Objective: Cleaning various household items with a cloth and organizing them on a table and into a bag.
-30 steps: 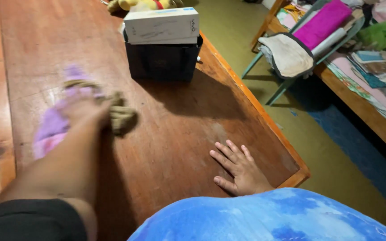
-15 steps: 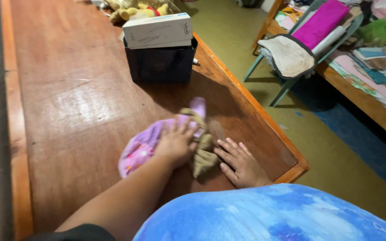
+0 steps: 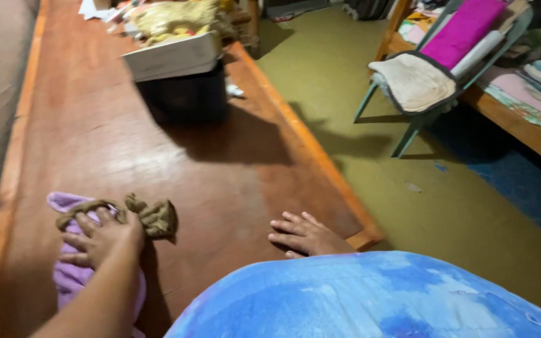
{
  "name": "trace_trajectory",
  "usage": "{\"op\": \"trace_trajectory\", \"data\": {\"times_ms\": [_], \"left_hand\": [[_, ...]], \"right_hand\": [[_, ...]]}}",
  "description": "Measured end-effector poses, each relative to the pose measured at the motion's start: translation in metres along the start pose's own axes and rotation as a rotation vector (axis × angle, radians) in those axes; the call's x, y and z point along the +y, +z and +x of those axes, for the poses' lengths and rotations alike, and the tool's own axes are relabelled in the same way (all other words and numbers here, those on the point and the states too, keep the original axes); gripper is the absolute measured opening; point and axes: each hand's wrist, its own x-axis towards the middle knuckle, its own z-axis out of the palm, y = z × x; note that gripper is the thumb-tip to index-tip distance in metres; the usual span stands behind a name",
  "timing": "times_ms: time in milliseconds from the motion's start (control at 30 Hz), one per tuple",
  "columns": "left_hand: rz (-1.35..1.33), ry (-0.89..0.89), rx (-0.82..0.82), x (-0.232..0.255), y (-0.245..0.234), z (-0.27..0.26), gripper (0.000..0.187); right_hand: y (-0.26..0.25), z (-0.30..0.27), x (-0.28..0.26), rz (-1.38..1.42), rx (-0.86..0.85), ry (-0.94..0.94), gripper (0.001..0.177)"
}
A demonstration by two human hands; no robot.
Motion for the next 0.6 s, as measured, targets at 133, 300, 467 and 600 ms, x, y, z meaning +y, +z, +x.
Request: {"op": "trace_trajectory", "data": {"times_ms": [133,300,467,600], "left_hand": [[-0.099,0.089,-0.043,0.105,0.052,-0.082,0.096],[0.022,0.63,-0.116,0.251,0.043,-0.228,0.087],[0.005,0.736,-0.19,0.294,0.049,-0.252,0.077],[-0.002,0.782,-0.186,0.302,0.046,-0.249,0.072]], "right_hand": [[-0.032,-0.062,0.063,0.01,0.034,-0.009,0.044],[-0.093,-0.122,0.112,-0.003,0.19,-0.013,0.04],[-0.132,-0.125,0.137,0.025,0.066,-0.076,0.045],[-0.131,-0.107,0.151,0.052,-0.124,-0.214,0.054]]}}
